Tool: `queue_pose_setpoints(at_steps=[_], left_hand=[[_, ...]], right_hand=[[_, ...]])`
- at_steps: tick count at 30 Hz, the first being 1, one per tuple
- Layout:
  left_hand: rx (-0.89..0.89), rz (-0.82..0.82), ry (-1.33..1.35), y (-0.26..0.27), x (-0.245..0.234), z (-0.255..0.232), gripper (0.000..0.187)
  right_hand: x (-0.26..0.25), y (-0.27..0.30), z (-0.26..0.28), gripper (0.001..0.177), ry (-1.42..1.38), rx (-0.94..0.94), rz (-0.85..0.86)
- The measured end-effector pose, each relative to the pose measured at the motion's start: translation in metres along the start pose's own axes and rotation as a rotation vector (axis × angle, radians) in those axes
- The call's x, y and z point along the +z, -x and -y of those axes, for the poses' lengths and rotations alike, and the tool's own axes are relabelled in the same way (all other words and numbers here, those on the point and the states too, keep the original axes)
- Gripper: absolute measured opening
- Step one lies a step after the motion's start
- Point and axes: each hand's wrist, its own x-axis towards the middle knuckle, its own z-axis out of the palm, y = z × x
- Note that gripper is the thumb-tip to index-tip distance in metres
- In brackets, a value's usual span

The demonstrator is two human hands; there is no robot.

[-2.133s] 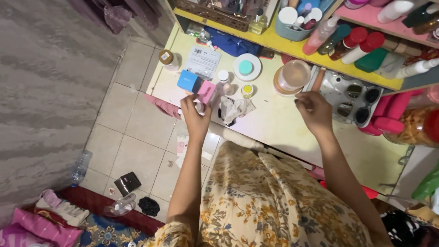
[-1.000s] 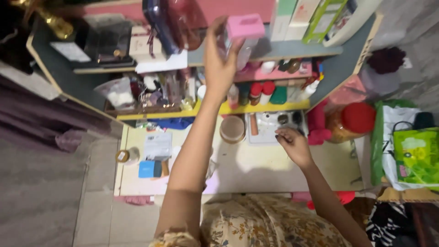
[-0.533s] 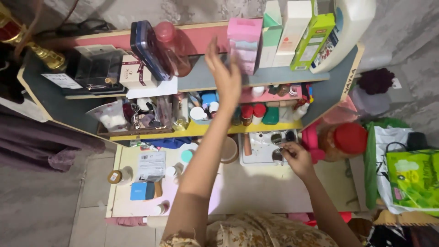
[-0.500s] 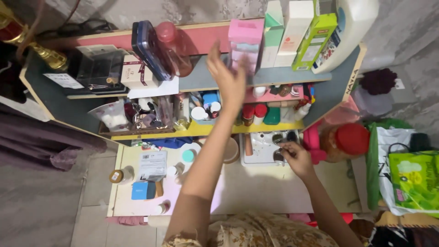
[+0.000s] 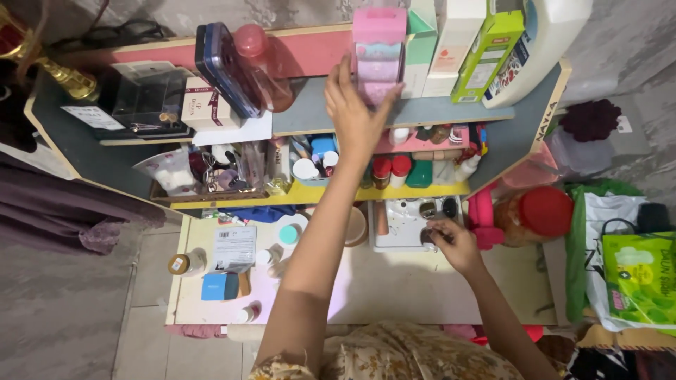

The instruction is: Organizing and sorting through various cosmetic boxes and bottles on a desk and shelf

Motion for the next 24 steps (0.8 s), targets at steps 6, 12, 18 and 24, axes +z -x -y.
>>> queue_pose_setpoints(at_steps=[6,12,18,24], left_hand=[[0.037,-0.075,0.085,-0.016,0.012,-0.008,0.114],[-0.083,0.065,0.336,-0.025,0.001,0.007,0.106],[0.01,0.146,0.362,-0.015,-0.005,0.029,0.104],[0.055,0.34,0.329,-0.008,0.007,0.032,0.064]], right_hand=[[0.002,-0.007,-0.003,0.025,0.0,-0.029,-0.035],[-0.017,-0.01,0.041,0.024,-0.108,-0.12,-0.062],[-0.027,-0.018,0.076,0.025,-0.162,-0.159,-0.071],[-0.049,-0.024,0.138,0.025,-0.057,-0.136,-0.16]])
